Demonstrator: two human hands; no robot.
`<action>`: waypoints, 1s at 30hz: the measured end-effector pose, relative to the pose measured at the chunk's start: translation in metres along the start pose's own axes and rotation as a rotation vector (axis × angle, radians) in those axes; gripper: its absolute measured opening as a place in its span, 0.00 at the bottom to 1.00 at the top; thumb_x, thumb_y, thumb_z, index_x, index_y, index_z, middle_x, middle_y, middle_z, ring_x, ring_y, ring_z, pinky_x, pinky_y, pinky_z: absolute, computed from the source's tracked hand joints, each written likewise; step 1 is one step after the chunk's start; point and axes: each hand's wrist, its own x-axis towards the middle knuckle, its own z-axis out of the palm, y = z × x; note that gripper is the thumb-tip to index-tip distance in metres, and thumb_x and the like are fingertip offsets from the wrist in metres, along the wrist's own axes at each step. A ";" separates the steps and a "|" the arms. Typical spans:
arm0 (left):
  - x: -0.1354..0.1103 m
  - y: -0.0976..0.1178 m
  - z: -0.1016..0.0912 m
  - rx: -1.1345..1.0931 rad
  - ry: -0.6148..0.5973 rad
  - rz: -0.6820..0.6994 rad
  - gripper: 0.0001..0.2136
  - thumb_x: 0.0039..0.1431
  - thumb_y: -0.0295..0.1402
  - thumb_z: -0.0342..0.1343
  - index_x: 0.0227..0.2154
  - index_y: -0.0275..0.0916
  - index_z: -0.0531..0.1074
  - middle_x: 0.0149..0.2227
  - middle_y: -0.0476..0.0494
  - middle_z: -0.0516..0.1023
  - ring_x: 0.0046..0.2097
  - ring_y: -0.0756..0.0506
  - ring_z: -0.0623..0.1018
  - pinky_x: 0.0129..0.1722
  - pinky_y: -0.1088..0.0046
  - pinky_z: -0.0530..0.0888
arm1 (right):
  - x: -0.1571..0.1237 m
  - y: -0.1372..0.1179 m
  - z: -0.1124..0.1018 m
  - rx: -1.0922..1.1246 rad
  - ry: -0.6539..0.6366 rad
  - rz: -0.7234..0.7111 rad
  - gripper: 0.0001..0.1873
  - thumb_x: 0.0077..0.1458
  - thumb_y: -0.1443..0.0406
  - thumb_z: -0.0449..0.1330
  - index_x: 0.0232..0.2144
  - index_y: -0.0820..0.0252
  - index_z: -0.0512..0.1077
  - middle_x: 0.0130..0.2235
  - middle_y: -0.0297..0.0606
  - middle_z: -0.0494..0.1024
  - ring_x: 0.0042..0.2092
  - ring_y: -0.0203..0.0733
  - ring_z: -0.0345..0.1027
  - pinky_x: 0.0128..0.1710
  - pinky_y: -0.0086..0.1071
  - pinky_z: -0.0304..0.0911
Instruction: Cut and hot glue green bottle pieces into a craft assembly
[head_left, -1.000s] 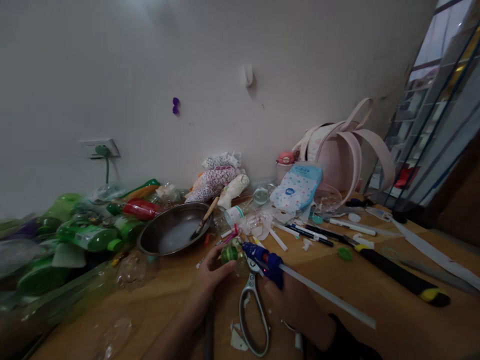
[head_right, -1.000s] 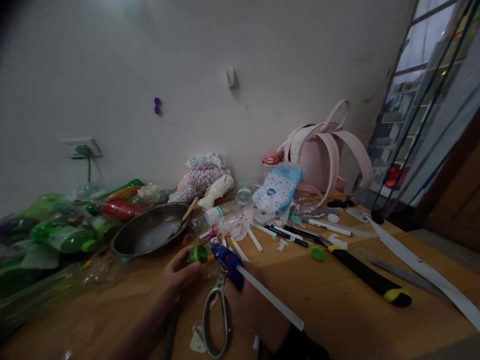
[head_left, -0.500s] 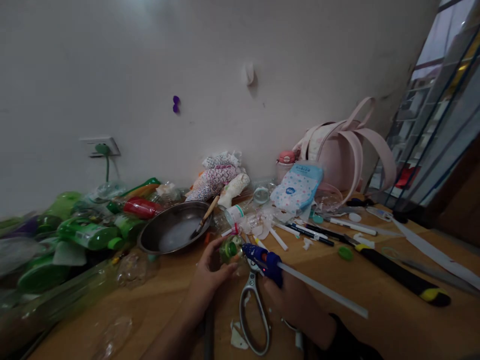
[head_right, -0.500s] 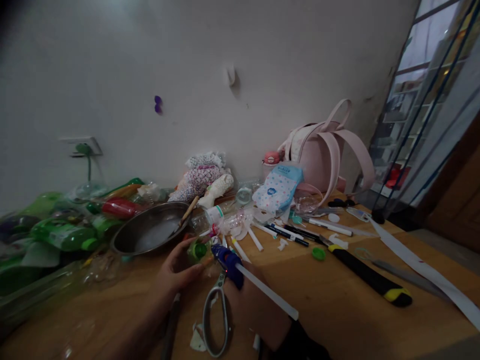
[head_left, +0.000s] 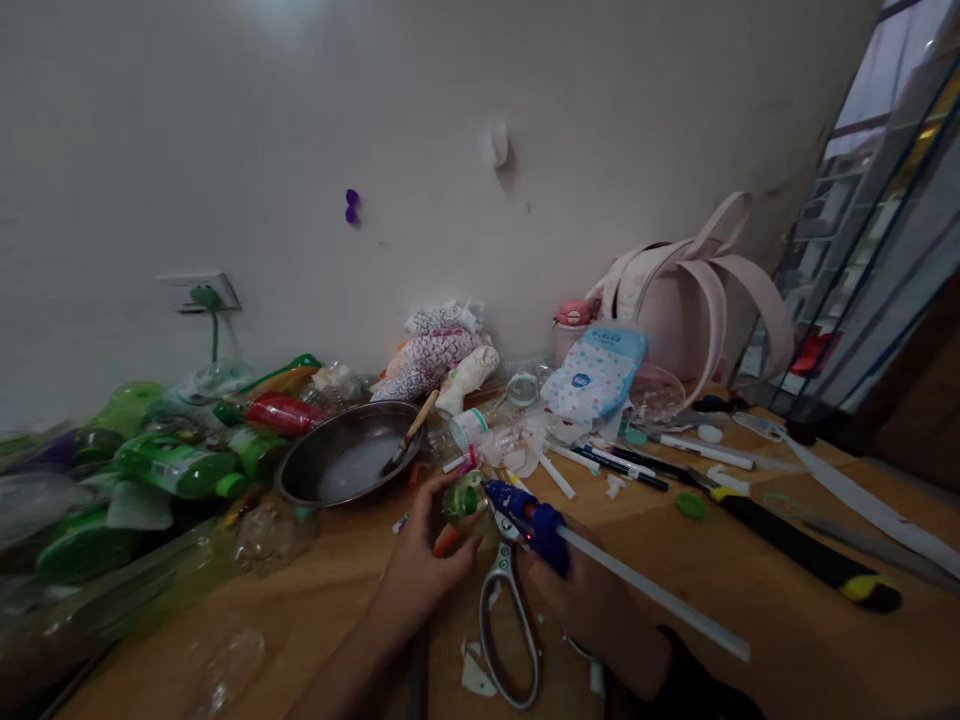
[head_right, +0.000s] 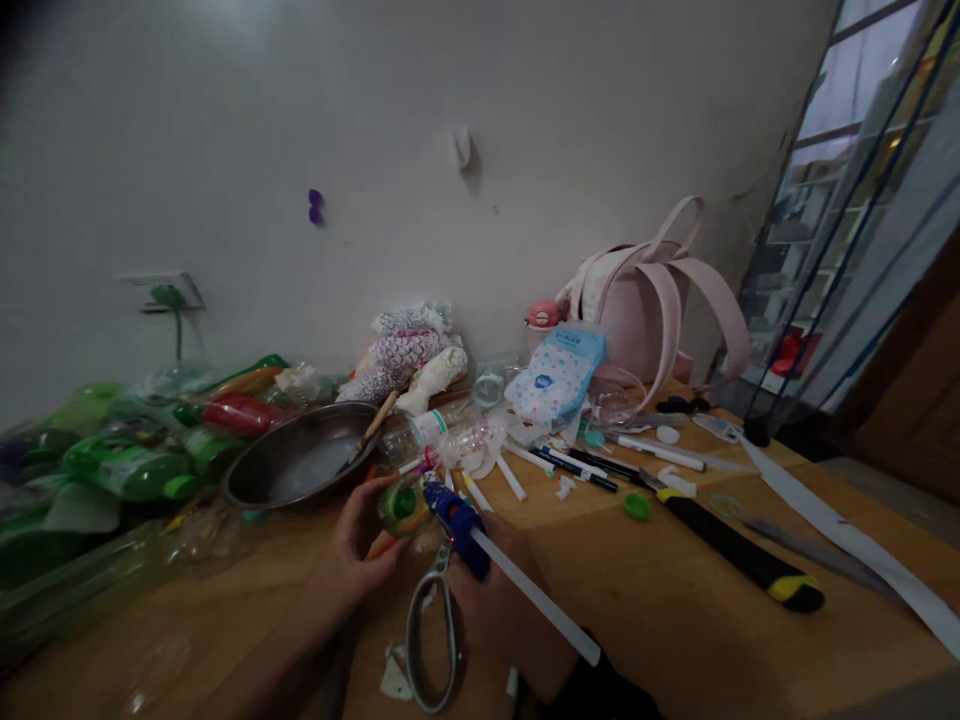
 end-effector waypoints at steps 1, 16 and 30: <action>0.000 -0.001 0.000 -0.002 -0.005 0.009 0.25 0.46 0.29 0.61 0.48 0.43 0.62 0.52 0.41 0.73 0.55 0.40 0.73 0.58 0.59 0.66 | 0.000 0.000 0.000 0.004 0.004 0.000 0.14 0.48 0.62 0.51 0.35 0.60 0.72 0.36 0.43 0.78 0.39 0.46 0.72 0.40 0.35 0.65; 0.001 -0.003 -0.002 0.074 0.006 0.053 0.22 0.49 0.30 0.60 0.47 0.43 0.60 0.51 0.41 0.73 0.54 0.40 0.73 0.58 0.56 0.64 | 0.002 0.006 0.002 -0.117 -0.066 0.121 0.23 0.50 0.57 0.51 0.43 0.64 0.72 0.43 0.53 0.77 0.46 0.56 0.71 0.46 0.44 0.62; 0.002 -0.003 -0.001 0.013 0.098 0.080 0.23 0.49 0.32 0.63 0.47 0.44 0.62 0.52 0.41 0.72 0.55 0.41 0.73 0.58 0.58 0.65 | -0.001 0.000 -0.003 -0.148 -0.136 0.114 0.23 0.49 0.56 0.50 0.42 0.64 0.72 0.42 0.53 0.77 0.44 0.55 0.71 0.44 0.42 0.62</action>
